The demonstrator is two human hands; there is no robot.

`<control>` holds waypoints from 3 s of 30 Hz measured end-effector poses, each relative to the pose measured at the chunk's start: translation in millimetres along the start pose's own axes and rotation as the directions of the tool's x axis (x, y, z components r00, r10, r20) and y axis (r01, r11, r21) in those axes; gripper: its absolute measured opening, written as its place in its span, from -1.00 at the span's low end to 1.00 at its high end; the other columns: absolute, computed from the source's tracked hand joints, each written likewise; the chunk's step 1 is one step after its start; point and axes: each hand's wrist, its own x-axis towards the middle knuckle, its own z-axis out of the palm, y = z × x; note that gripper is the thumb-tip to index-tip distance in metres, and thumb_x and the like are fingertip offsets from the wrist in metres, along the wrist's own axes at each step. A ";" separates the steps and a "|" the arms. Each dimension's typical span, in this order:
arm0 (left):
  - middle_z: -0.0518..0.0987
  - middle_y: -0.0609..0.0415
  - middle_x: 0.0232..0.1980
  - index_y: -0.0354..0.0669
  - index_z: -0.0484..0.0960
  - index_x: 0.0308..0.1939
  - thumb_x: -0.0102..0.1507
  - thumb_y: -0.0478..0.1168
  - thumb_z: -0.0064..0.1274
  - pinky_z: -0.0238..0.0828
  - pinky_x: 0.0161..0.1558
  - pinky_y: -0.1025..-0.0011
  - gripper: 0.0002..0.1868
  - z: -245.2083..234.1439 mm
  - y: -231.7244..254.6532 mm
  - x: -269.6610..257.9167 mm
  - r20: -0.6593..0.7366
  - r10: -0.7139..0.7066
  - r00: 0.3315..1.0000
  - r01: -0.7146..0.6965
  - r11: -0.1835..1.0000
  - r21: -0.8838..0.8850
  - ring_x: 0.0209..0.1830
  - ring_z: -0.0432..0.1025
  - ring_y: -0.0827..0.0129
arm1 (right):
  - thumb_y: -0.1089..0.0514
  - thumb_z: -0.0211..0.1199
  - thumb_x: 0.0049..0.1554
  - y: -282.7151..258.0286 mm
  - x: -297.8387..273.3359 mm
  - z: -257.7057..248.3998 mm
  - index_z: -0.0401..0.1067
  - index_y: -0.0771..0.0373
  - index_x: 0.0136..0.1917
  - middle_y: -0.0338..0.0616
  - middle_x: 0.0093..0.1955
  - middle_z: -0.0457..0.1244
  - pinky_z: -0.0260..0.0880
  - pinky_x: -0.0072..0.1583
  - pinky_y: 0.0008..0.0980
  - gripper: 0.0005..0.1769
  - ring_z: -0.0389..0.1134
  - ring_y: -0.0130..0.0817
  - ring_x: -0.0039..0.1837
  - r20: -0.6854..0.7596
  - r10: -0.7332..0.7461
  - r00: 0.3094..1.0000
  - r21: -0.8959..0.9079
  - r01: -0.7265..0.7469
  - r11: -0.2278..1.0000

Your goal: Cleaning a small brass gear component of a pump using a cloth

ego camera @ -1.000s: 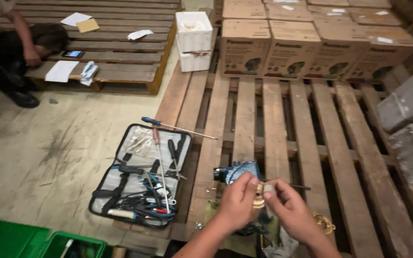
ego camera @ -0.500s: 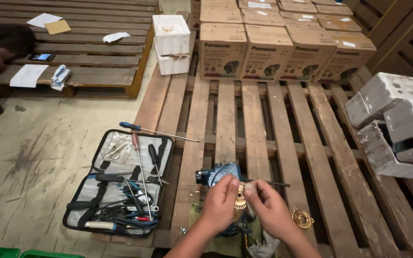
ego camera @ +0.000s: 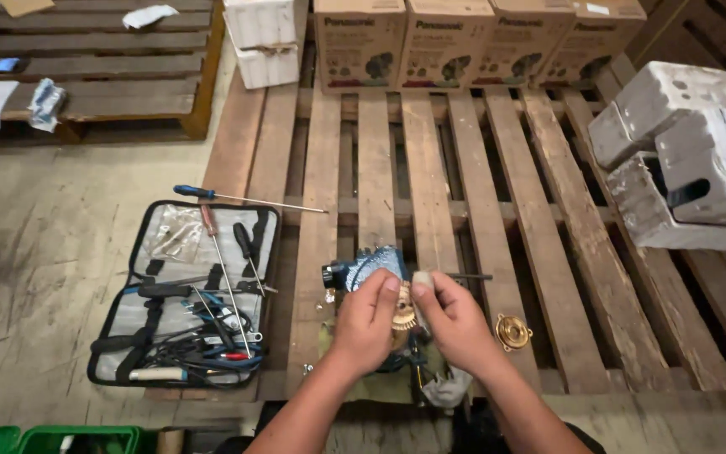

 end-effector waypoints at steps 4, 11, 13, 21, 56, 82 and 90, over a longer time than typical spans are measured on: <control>0.37 0.21 -0.49 -0.04 0.42 -0.35 0.43 0.03 -0.27 0.16 -0.38 0.34 -0.64 -4.5 1.3 0.5 -0.029 0.014 0.999 -0.015 0.999 -0.029 -0.48 0.27 0.42 | 0.03 0.14 0.25 -9.9 -3.4 -5.3 0.42 0.27 0.11 -0.19 -0.13 0.31 0.40 -0.07 -0.45 -0.71 0.34 -0.45 -0.12 0.130 0.061 0.990 0.064 -0.069 0.996; 0.36 0.00 -0.58 -0.10 0.45 -0.35 0.46 -0.02 -0.30 0.22 -0.38 0.23 -0.62 0.5 0.9 -3.3 0.007 0.033 0.999 -0.032 0.999 -0.040 -0.55 0.27 0.22 | 0.08 0.11 0.31 -4.0 -2.8 0.2 0.41 0.20 -0.17 -0.32 -0.39 0.17 0.21 -0.23 -0.46 -0.76 0.15 -0.54 -0.31 -0.040 -0.016 0.999 0.039 0.017 0.999; 0.42 -0.20 -0.62 -0.14 0.51 -0.35 0.46 -0.11 -0.28 0.35 -0.33 0.13 -0.63 -2.0 1.1 -0.6 -0.019 0.028 0.999 -0.029 0.998 -0.063 -0.55 0.35 0.01 | 0.20 0.14 0.28 -9.3 -1.2 -1.0 0.49 0.30 -0.12 -0.23 -0.44 0.26 0.35 -0.21 -0.43 -0.81 0.25 -0.49 -0.33 -0.027 -0.029 0.999 0.094 0.032 0.995; 0.51 -0.30 -0.53 -0.07 0.55 -0.27 0.44 -0.01 -0.30 0.36 -0.31 -0.05 -0.62 0.4 9.5 -6.0 0.053 0.011 0.999 -0.015 0.997 0.074 -0.40 0.44 -0.37 | 0.08 0.22 0.27 13.3 2.1 -4.8 0.43 0.23 -0.37 -0.18 -0.61 0.21 0.24 -0.31 -0.47 -0.62 0.19 -0.50 -0.45 -0.137 -0.013 0.990 -0.047 0.006 0.999; 0.48 -0.07 -0.66 -0.11 0.55 -0.44 0.48 0.04 -0.51 0.35 -0.41 0.25 -0.40 14.2 -14.5 -3.0 -0.002 0.125 0.992 -0.124 0.976 -0.178 -0.65 0.32 0.18 | 0.12 0.33 0.20 0.5 3.4 -3.5 0.39 0.30 -0.46 -0.10 -0.69 0.19 0.27 -0.45 -0.50 -0.57 0.27 -0.43 -0.57 -0.059 0.012 0.998 0.080 -0.007 0.997; 0.51 0.01 -0.61 -0.14 0.52 -0.45 0.51 0.06 -0.52 0.41 -0.33 0.38 -0.37 6.1 -1.6 1.2 -0.006 0.033 0.999 -0.033 0.919 -0.392 -0.58 0.41 0.32 | 0.18 0.20 0.27 -23.4 0.7 -3.6 0.46 0.33 -0.32 -0.02 -0.56 0.31 0.43 -0.36 -0.41 -0.67 0.37 -0.36 -0.48 0.049 0.008 0.999 0.185 -0.017 0.983; 0.37 0.03 -0.63 -0.14 0.44 -0.49 0.51 -0.02 -0.38 0.30 -0.37 0.34 -0.46 3.5 1.7 6.8 -0.048 0.071 0.996 -0.076 0.989 -0.126 -0.54 0.25 0.32 | 0.12 0.17 0.30 -17.8 3.1 -1.2 0.45 0.28 -0.41 -0.06 -0.62 0.28 0.38 -0.39 -0.48 -0.55 0.34 -0.40 -0.53 -0.137 0.046 0.989 0.099 -0.032 0.995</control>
